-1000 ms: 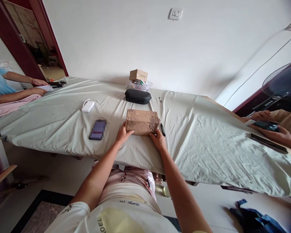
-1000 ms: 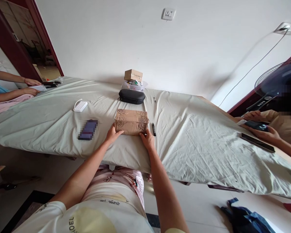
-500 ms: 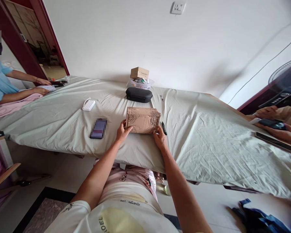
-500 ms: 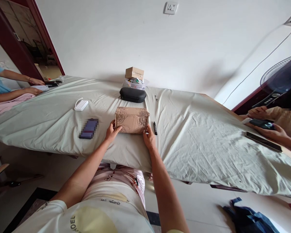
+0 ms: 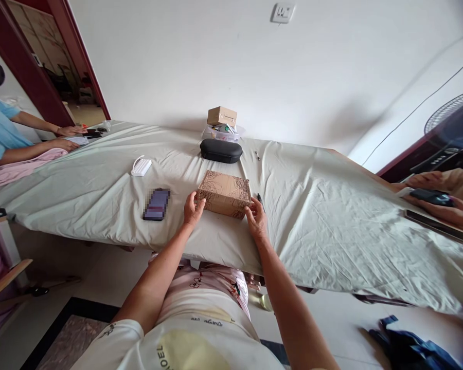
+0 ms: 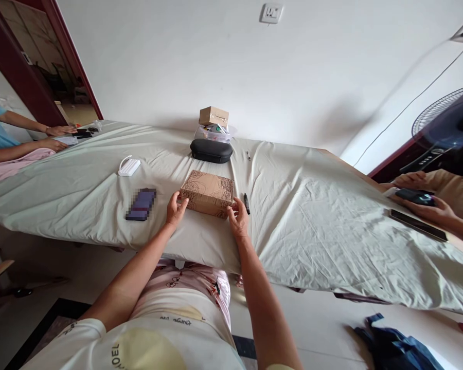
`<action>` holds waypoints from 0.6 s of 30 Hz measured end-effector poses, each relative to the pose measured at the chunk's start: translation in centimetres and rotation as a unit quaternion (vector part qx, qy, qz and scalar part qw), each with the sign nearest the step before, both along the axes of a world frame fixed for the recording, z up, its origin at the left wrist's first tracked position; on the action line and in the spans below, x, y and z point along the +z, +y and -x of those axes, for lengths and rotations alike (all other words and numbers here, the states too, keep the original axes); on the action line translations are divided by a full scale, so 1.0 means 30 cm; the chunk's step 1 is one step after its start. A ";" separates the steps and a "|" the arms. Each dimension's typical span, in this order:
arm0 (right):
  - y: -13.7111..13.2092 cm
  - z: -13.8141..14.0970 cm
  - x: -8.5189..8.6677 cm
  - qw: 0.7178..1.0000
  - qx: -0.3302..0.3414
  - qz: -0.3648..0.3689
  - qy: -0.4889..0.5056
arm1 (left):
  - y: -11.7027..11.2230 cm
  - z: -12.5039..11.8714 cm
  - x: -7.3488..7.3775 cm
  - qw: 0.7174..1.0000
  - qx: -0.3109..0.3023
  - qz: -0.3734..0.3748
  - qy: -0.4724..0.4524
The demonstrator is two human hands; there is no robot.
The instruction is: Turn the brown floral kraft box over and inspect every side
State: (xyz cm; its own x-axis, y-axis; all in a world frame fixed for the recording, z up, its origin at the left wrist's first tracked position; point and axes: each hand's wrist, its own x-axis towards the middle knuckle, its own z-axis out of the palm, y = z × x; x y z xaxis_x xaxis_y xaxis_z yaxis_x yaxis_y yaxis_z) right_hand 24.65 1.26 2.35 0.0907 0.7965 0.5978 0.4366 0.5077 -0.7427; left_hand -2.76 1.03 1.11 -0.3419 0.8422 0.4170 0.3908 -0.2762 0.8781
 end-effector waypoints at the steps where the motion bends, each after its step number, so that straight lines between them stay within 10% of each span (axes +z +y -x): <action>1: 0.001 -0.001 -0.001 1.000 0.004 0.001 -0.007 | 0.004 0.002 -0.003 1.000 0.005 0.002 -0.002; 13: -0.067 0.116 -0.007 0.944 0.156 -0.129 -0.261 | -0.041 -0.023 0.010 0.963 -0.074 -0.111 0.234; 18: -0.049 0.098 -0.018 0.970 0.068 -0.093 -0.212 | -0.038 -0.019 0.009 0.955 -0.082 -0.155 0.240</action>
State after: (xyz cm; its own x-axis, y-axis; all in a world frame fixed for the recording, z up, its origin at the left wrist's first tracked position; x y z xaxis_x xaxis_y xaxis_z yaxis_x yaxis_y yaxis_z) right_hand 21.72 -0.21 1.83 -0.2941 0.6592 0.6921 0.6028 0.6898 -0.4009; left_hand -2.18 -0.12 1.39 0.0768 0.6782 0.7309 0.6561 -0.5864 0.4752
